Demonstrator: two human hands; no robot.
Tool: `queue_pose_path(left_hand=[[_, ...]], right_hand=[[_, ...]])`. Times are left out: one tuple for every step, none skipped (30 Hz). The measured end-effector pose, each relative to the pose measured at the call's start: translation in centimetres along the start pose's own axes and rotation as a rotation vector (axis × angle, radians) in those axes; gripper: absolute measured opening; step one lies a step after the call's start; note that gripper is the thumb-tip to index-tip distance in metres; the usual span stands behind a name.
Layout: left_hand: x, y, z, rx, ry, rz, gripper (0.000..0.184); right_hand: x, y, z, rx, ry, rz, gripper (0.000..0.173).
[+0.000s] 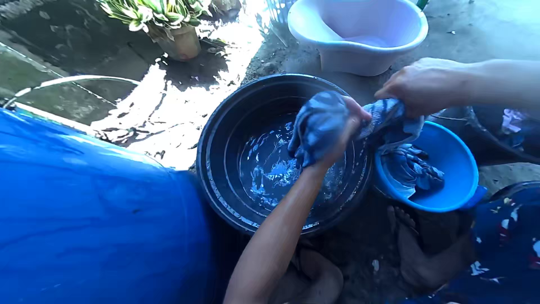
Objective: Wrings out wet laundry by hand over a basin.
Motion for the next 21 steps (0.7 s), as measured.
queue_pose_path(left_hand=[[0.6,0.2,0.2,-0.227,0.04,-0.064,0.023],[0.8,0.3,0.4,-0.382,0.089,-0.15,0.024],[0.9,0.3,0.6,-0.482,0.149,-0.23,0.023],[0.9,0.3,0.8,-0.554,0.208,-0.281,0.022],[0.9,0.3,1.2,-0.623,0.268,-0.311,0.022],[1.1,0.5,1.7,-0.699,0.319,-0.319,0.022],[1.3,0.9,2.2,-0.78,0.357,-0.314,0.024],[1.5,1.5,2.9,-0.85,0.389,-0.312,0.029],[1.5,2.2,3.6,-0.906,0.415,-0.317,0.035],[1.6,2.9,4.0,-0.943,0.432,-0.329,0.041],[1.7,3.5,4.1,-0.97,0.443,-0.341,0.048],[1.9,3.8,3.9,-0.99,0.443,-0.346,0.059],[2.1,3.6,3.5,-1.003,0.438,-0.334,0.072],[2.5,3.0,3.0,-1.027,0.46,-0.315,0.082],[2.9,2.0,2.4,-1.069,0.514,-0.287,0.087],[3.0,0.7,2.0,-1.088,0.581,-0.269,0.083],[3.0,-0.7,1.7,-1.073,0.667,-0.26,0.072],[2.5,-2.0,1.5,-1.059,0.763,-0.268,0.059],[1.9,-3.2,1.4,-1.062,0.827,-0.279,0.048],[1.3,-4.0,1.6,-1.073,0.855,-0.302,0.041],[0.6,-4.7,2.0,-1.092,0.836,-0.325,0.036]], right_hand=[[-1.3,0.3,0.4,0.008,0.034,-0.059,0.021],[-2.6,0.4,0.6,0.02,0.083,-0.108,0.024],[-3.7,0.5,0.8,0.03,0.135,-0.121,0.028],[-4.6,0.6,0.8,0.061,0.2,-0.091,0.032],[-5.6,1.0,1.1,0.132,0.29,-0.022,0.036],[-6.5,1.6,1.5,0.241,0.404,0.074,0.037],[-7.4,2.1,2.0,0.363,0.529,0.173,0.038],[-8.1,2.6,2.7,0.484,0.639,0.265,0.039],[-8.7,3.0,3.7,0.615,0.726,0.349,0.042],[-9.2,3.2,5.0,0.778,0.772,0.426,0.045],[-9.4,3.1,6.2,0.973,0.765,0.498,0.047],[-9.7,3.1,7.1,1.118,0.714,0.527,0.048],[-10.1,3.2,7.6,1.128,0.64,0.517,0.048],[-10.7,3.1,7.1,1.019,0.547,0.489,0.048],[-11.5,3.0,6.1,0.852,0.471,0.452,0.049],[-12.1,3.1,5.2,0.652,0.435,0.411,0.048],[-12.5,3.1,4.4,0.495,0.418,0.37,0.047],[-12.8,3.2,4.1,0.415,0.38,0.354,0.045],[-12.9,3.4,4.3,0.379,0.316,0.363,0.039],[-12.8,3.6,4.9,0.365,0.244,0.377,0.032],[-12.7,3.9,5.8,0.379,0.173,0.397,0.028]])
Point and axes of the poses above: each hand's wrist, its own x-axis towards the middle knuckle, its own z-axis out of the palm, y = z × x, the point moved 3 cm from there along x, towards the middle knuckle, and after that the axes turned 12 degrees about x, right-handed, at the moved point
